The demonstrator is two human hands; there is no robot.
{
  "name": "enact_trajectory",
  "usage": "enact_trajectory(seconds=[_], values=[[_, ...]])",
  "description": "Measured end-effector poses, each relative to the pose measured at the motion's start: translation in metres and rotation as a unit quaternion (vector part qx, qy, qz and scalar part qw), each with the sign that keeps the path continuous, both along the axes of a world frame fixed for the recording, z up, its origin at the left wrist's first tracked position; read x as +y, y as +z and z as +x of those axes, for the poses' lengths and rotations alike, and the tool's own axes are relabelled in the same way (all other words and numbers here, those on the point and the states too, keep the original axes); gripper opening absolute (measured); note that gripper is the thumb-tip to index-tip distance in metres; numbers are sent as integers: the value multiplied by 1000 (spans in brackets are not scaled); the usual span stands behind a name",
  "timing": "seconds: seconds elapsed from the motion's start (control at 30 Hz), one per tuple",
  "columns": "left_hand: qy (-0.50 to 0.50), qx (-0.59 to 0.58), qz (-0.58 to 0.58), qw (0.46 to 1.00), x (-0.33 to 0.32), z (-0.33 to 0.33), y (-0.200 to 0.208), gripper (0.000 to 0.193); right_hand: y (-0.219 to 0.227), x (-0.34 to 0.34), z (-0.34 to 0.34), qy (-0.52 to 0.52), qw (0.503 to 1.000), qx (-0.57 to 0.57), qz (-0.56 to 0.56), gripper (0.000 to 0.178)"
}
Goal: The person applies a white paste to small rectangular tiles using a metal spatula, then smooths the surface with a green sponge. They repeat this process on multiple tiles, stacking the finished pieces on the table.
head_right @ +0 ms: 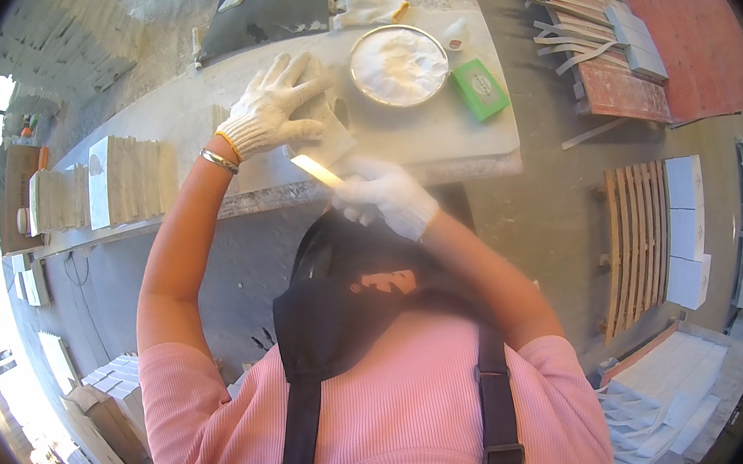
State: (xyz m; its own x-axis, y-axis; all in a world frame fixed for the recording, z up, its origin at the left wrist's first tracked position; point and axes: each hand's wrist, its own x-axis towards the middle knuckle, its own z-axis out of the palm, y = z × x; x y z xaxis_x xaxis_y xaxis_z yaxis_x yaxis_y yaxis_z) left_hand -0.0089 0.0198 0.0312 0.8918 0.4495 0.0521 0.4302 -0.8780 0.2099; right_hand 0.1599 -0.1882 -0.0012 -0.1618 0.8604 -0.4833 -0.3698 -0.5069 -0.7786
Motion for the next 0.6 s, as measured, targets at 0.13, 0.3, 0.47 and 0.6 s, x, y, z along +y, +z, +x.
enact_trajectory(seconds=[0.13,0.3,0.47,0.6], values=[[-91,98,-33,990,13,1,26,70,2,15,-7,-18,998,-47,33,25],[-96,42,-100,989,19,2,41,53,19,22,-6,-46,988,-112,95,33],[-6,-56,-195,979,23,-19,47,30,30,28,11,-45,963,-213,159,48],[13,-156,-93,983,15,-27,37,23,37,24,42,-18,944,-272,185,45]])
